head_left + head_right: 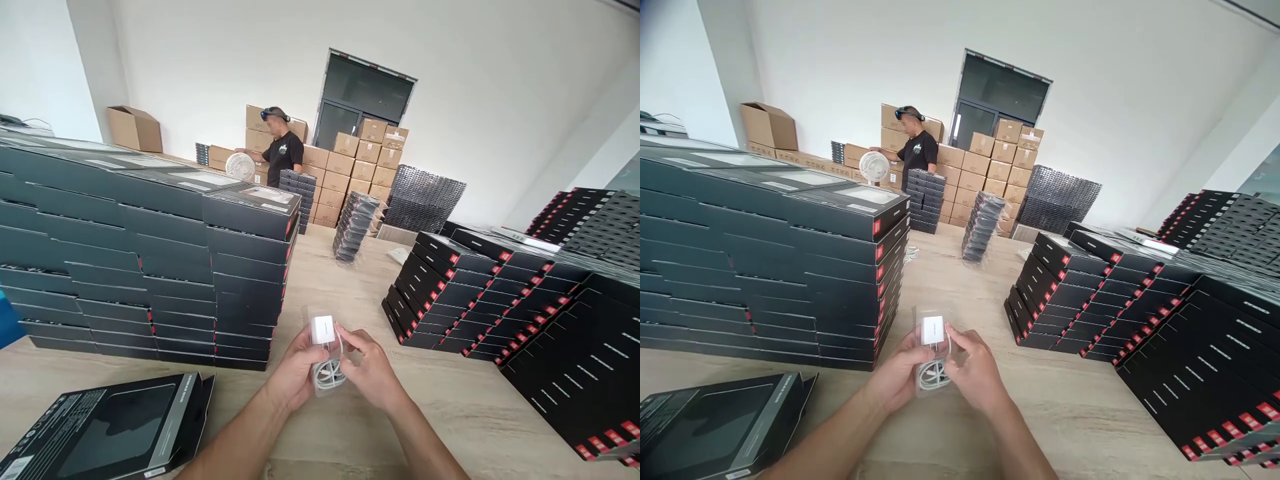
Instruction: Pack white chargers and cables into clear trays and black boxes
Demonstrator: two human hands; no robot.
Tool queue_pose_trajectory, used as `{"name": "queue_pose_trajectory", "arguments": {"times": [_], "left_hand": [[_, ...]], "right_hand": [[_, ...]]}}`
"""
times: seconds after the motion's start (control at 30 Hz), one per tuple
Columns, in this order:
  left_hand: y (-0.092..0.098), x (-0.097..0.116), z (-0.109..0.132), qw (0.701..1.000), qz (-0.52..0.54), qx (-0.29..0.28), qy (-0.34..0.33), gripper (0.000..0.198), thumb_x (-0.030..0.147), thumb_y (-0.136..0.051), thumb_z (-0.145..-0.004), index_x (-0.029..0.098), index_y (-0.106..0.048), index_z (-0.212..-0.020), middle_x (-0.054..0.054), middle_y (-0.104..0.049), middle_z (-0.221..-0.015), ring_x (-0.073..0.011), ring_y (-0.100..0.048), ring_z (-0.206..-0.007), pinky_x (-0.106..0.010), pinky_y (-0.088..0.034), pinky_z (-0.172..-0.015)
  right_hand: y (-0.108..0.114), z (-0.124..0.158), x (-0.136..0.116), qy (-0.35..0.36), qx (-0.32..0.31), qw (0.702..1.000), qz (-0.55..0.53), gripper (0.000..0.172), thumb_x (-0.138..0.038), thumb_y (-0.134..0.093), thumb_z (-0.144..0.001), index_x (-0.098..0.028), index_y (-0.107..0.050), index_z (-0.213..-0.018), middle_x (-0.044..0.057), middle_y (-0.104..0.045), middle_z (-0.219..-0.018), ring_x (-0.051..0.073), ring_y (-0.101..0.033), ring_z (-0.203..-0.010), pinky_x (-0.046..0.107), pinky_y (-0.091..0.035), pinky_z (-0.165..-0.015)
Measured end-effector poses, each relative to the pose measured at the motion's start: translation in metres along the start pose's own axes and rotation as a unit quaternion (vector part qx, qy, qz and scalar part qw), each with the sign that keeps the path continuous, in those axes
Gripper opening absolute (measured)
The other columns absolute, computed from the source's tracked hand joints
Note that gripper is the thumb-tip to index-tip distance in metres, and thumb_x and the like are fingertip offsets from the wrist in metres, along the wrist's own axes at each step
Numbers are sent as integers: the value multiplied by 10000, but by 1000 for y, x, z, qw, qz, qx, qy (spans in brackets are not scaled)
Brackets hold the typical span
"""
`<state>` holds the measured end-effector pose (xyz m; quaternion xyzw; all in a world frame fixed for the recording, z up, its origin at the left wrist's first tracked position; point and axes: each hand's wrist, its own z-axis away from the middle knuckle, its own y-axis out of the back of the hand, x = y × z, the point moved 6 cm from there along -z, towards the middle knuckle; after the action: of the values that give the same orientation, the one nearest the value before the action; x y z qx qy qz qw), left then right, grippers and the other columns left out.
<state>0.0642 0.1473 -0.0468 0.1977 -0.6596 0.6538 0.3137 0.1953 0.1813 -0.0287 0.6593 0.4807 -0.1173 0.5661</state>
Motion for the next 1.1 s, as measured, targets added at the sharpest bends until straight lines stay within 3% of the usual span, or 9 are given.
{"name": "queue_pose_trajectory", "arguments": {"times": [0.23, 0.4, 0.53, 0.8, 0.9, 1.0, 1.1], "left_hand": [[1, -3, 0, 1000, -3, 19, 10, 492, 55, -732, -565, 173, -666, -1038, -50, -752, -855, -166, -675, -685, -273, -509, -635], [4, 0, 3, 998, 35, 48, 15, 523, 24, -724, -566, 188, -659, -1059, -72, -758, -971, -241, -703, -924, -336, -544, -757], [5, 1, 4, 998, 33, 53, 5, 498, 20, -715, -573, 190, -671, -1039, -68, -752, -955, -261, -693, -982, -336, -539, -755], [1, 1, 2, 999, 22, 46, -14, 437, 53, -765, -555, 177, -683, -966, -32, -740, -819, -161, -669, -725, -260, -493, -674], [0, 3, 2, 999, 21, 37, -1, 423, 48, -772, -558, 173, -685, -953, -36, -745, -824, -166, -677, -728, -270, -502, -695], [-2, 5, 4, 999, 23, 13, 32, 466, 40, -742, -571, 177, -682, -1012, -62, -759, -904, -203, -702, -804, -313, -524, -746], [-3, 8, 6, 999, 11, -12, 45, 497, 37, -709, -573, 173, -682, -1051, -72, -760, -920, -219, -707, -797, -332, -530, -737]], "right_hand": [[-4, 6, 5, 25, 2, 1000, -1, 709, -80, -556, -741, -298, -550, -1416, 43, -653, -1097, 206, -641, -1019, 345, -498, -947], [-4, 7, -1, 61, -27, 998, -2, 634, -100, -457, -874, -352, -483, -1454, 25, -655, -1139, 195, -619, -1075, 357, -487, -975], [-6, 8, -1, 74, -19, 997, 28, 578, -129, -370, -958, -380, -439, -1475, 19, -672, -1104, 187, -631, -1034, 345, -518, -913], [-20, 8, 1, 81, 41, 991, 101, 610, -134, -378, -944, -353, -384, -1513, 55, -685, -1047, 223, -643, -962, 394, -543, -870], [-19, 8, 1, 68, 46, 996, 39, 570, -171, -381, -958, -347, -412, -1500, 62, -677, -1102, 213, -636, -1020, 390, -527, -934], [-10, 8, 3, 42, 36, 994, -93, 437, -303, -423, -990, -354, -547, -1406, 50, -552, -1395, 208, -534, -1268, 382, -441, -1074], [6, 7, 11, -37, 38, 973, -223, 428, -429, -525, -947, -346, -597, -1360, 39, -461, -1505, 244, -485, -1331, 403, -448, -1060]]}}
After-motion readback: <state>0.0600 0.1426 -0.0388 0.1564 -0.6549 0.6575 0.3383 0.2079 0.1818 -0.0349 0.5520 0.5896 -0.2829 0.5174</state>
